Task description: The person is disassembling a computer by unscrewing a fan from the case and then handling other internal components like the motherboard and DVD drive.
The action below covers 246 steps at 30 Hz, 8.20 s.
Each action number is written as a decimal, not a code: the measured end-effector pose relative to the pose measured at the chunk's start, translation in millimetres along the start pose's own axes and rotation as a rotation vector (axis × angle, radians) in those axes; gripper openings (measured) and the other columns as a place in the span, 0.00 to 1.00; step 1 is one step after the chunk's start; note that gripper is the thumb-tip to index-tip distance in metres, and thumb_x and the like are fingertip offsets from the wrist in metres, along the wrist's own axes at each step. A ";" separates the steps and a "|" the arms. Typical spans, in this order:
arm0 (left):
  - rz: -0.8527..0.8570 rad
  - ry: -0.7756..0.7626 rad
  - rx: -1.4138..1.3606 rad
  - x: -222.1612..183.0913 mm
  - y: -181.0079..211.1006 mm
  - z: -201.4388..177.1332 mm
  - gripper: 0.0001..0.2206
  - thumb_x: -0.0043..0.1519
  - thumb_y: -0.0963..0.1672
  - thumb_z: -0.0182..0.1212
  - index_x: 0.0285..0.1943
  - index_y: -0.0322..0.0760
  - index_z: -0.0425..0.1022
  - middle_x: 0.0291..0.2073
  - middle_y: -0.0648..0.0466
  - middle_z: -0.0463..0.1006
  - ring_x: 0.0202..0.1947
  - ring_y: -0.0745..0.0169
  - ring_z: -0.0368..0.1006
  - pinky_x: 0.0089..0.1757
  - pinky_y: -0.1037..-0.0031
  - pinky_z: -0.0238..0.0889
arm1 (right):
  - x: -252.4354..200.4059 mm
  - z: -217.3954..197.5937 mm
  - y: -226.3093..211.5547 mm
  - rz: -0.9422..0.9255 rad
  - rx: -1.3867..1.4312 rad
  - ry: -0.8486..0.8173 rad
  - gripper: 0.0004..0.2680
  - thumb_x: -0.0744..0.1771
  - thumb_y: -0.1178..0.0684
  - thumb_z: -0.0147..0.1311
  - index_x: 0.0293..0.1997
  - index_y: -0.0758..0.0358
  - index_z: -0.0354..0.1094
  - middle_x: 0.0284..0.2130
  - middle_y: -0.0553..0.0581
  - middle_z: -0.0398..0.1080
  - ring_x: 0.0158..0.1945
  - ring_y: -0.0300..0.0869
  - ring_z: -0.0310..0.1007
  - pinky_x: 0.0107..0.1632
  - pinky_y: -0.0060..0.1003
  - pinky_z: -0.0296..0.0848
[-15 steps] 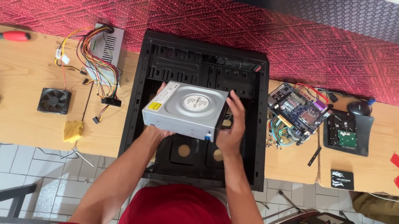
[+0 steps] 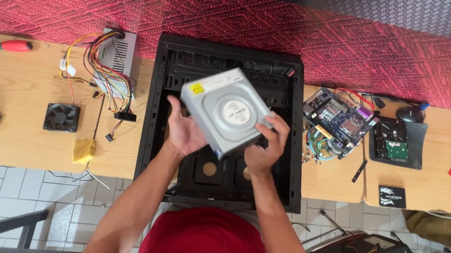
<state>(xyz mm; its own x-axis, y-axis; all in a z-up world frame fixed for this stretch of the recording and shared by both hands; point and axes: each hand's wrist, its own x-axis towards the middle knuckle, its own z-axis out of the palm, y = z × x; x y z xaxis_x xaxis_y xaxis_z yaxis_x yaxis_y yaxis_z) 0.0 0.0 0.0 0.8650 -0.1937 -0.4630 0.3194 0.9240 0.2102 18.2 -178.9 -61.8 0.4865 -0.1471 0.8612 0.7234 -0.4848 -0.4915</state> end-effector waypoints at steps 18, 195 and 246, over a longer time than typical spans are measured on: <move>0.132 0.152 -0.083 42.1 -2.4 -53.9 0.36 0.49 0.50 0.64 0.68 0.30 0.68 0.57 0.36 0.75 0.55 0.38 0.76 0.60 0.47 0.64 | -3.7 -174.8 0.6 0.439 -0.327 0.340 0.09 0.75 0.63 0.43 0.36 0.59 0.59 0.25 0.55 0.66 0.27 0.42 0.65 0.43 0.39 0.65; 0.068 0.238 -0.484 229.3 -6.8 -186.2 0.28 0.65 0.53 0.66 0.71 0.41 0.65 0.71 0.47 0.64 0.72 0.44 0.58 0.67 0.31 0.45 | -165.2 -302.4 155.8 1.537 -0.320 0.787 0.41 0.70 0.18 0.43 0.63 0.84 0.50 0.53 0.86 0.59 0.54 0.72 0.72 0.51 0.59 0.83; 0.666 0.520 1.570 -82.0 36.7 -113.2 0.20 0.59 0.38 0.63 0.61 0.44 0.73 0.55 0.40 0.65 0.54 0.39 0.69 0.49 0.62 0.67 | -25.0 -214.8 318.6 1.066 -0.788 0.074 0.20 0.67 0.39 0.61 0.53 0.70 0.70 0.44 0.75 0.73 0.53 0.65 0.74 0.53 0.53 0.74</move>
<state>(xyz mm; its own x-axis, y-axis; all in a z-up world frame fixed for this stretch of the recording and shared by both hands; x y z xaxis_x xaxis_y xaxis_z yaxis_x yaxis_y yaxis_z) -103.0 87.1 -51.7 0.8894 0.4465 -0.0978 0.3031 -0.4159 0.8574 131.3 -514.9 -212.1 0.5893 -0.7989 0.1204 -0.4812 -0.4667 -0.7421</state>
